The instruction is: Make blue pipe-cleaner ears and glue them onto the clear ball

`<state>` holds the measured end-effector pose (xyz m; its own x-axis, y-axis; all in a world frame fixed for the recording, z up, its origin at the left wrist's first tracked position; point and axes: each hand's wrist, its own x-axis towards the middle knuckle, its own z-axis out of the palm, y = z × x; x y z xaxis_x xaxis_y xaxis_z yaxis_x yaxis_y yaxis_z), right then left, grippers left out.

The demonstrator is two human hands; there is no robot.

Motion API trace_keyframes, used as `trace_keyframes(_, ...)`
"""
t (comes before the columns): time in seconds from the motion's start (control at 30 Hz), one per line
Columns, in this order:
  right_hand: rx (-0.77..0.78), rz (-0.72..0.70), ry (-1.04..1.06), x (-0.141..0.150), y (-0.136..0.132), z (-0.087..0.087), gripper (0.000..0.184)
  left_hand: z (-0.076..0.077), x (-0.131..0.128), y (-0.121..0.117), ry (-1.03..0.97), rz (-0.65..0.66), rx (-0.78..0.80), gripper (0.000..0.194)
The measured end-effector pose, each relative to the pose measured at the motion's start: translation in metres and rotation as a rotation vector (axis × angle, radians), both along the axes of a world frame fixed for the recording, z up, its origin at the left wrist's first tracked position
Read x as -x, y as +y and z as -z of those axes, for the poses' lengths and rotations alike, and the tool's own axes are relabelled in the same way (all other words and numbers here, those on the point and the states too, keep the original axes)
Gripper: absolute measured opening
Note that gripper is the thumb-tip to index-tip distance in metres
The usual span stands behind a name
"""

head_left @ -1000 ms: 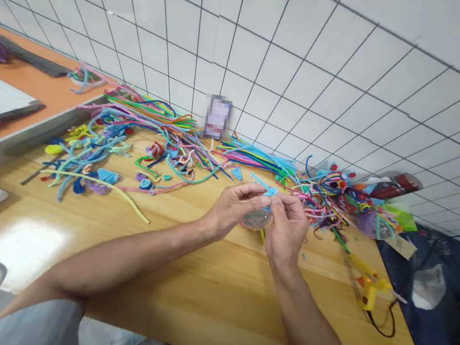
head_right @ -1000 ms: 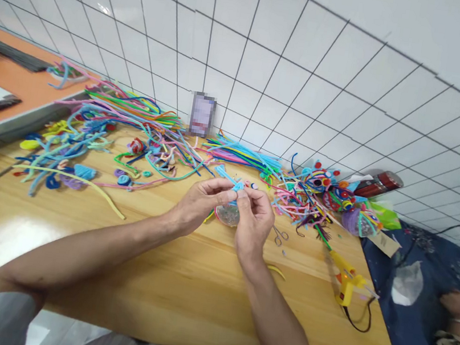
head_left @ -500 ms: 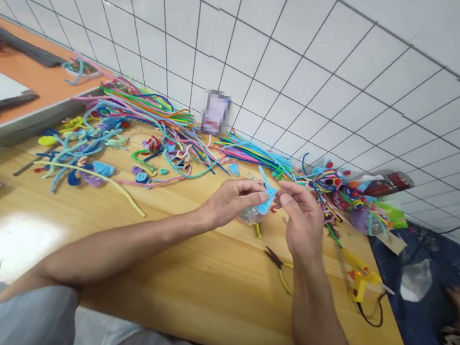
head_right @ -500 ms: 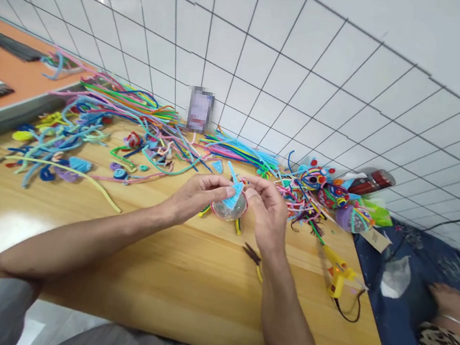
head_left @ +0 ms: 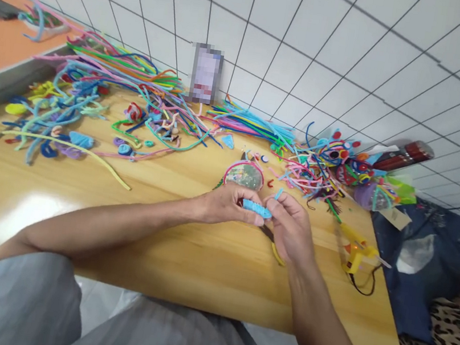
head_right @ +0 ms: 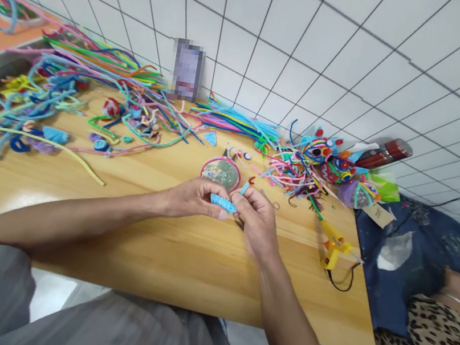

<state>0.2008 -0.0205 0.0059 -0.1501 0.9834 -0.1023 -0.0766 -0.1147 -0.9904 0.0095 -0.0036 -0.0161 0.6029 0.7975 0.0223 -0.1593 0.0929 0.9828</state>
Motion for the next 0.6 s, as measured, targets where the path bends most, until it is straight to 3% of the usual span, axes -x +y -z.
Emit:
trace_keyframes(0.27,0.034,0.004,0.087,-0.003,-0.002,0.004,0.032,-0.005,0.0,-0.009,-0.037,-0.103,0.059,0.033)
trace_keyframes(0.4,-0.062,0.003,0.141,-0.006,-0.013,0.008,0.031,-0.013,-0.002,-0.017,-0.057,-0.21,0.103,0.043)
trace_keyframes(0.6,-0.309,0.273,0.004,0.007,-0.049,0.02,0.026,-0.023,-0.008,-0.033,-0.16,-0.317,0.067,0.055)
